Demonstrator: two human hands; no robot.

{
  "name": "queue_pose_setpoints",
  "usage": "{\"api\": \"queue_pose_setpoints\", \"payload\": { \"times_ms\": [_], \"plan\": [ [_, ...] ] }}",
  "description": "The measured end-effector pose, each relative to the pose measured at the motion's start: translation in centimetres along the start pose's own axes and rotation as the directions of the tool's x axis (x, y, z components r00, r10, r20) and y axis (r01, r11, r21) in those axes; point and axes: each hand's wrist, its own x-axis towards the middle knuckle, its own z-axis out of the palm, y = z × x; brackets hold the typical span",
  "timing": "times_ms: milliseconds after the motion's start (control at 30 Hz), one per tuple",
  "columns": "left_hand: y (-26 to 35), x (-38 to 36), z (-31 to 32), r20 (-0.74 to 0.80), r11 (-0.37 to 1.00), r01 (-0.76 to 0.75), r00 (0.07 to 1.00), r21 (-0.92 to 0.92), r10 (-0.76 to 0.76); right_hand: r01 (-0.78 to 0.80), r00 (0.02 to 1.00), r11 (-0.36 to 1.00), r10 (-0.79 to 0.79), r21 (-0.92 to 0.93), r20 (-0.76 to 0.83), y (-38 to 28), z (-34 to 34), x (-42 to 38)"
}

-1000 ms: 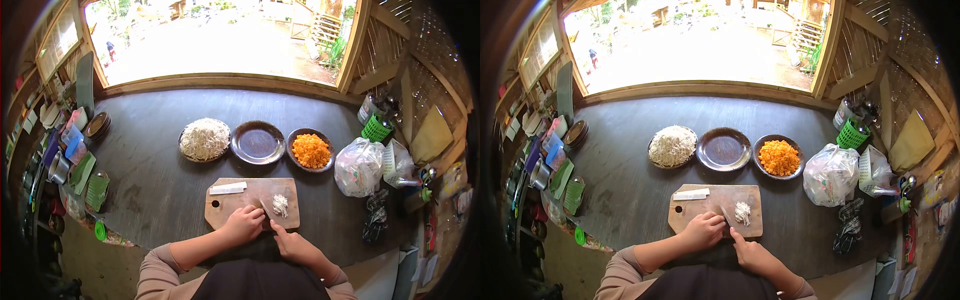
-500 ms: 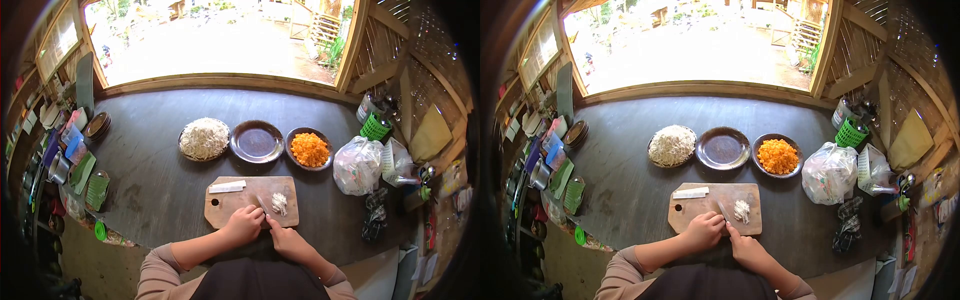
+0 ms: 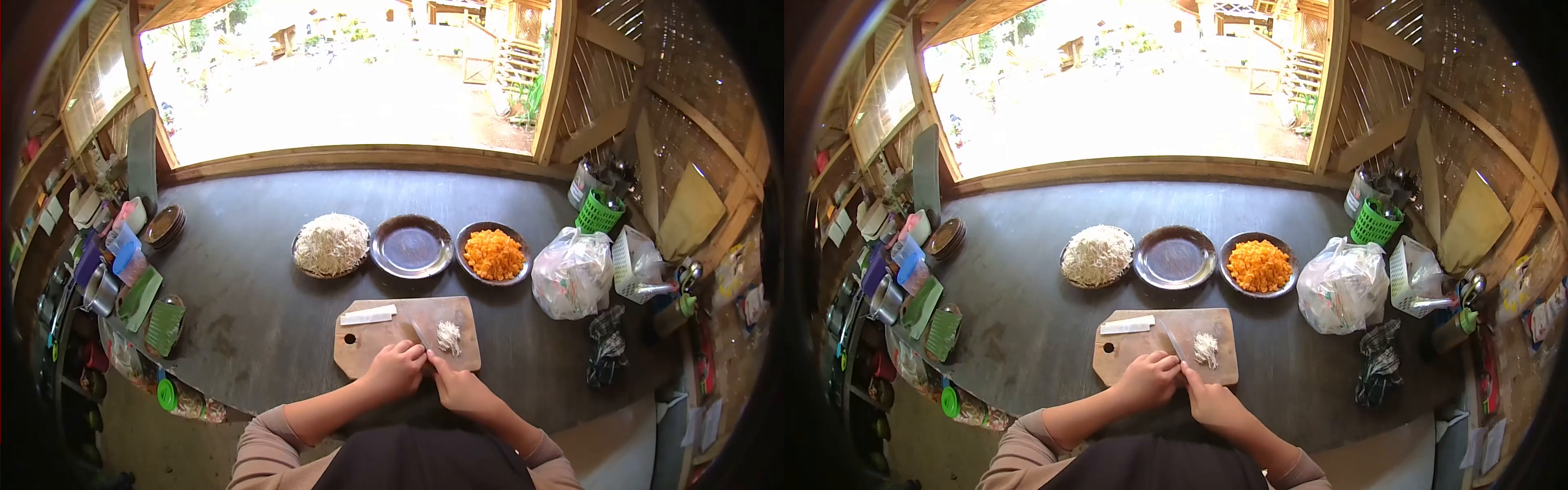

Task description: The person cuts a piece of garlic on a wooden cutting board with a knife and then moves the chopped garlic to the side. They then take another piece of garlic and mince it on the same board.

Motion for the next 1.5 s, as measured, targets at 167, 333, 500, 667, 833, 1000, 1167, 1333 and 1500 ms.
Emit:
{"api": "queue_pose_setpoints", "payload": {
  "times_ms": [167,333,500,667,833,1000,1167,1333,1500],
  "plan": [
    [0.0,0.0,-0.3,0.066,0.999,0.016,0.998,-0.029,-0.014,-0.021,0.995,1.0,0.022,-0.014,0.097,-1.4,-1.4,-0.9],
    [0.0,0.1,-0.4,0.073,0.998,0.026,0.997,-0.059,-0.022,-0.055,0.99,0.998,0.055,-0.008,0.132,-1.4,-2.0,-1.0],
    [-0.2,0.0,-0.3,0.045,0.997,0.023,0.999,-0.07,-0.02,-0.053,0.993,0.999,0.053,0.002,0.109,-1.0,-2.0,-1.0],
    [0.0,0.0,-0.7,0.093,0.997,0.042,0.995,-0.063,-0.036,-0.075,0.988,0.997,0.073,0.008,0.139,-1.2,-2.4,-1.0],
    [0.0,0.1,-0.7,0.097,0.996,0.044,0.995,-0.073,-0.037,-0.087,0.984,0.996,0.085,0.006,0.157,-1.0,-2.3,-1.1],
    [-0.1,0.0,-0.7,0.082,0.997,0.031,0.996,-0.072,-0.025,-0.067,0.985,0.998,0.064,0.012,0.159,-0.7,-2.1,-1.1],
    [-0.1,-0.1,-0.3,0.097,0.999,0.03,0.995,-0.044,-0.026,-0.055,0.984,0.998,0.053,0.009,0.17,-0.5,-2.0,-0.9],
    [0.3,0.4,-1.5,0.138,0.996,0.035,0.99,-0.079,-0.024,-0.015,0.994,1.0,0.017,-0.021,0.109,0.0,-1.0,-0.9],
    [0.3,0.4,-1.6,0.126,0.995,0.02,0.992,-0.101,-0.007,-0.027,0.996,0.999,0.03,-0.027,0.086,-0.1,-0.9,-0.1]
  ]
}}
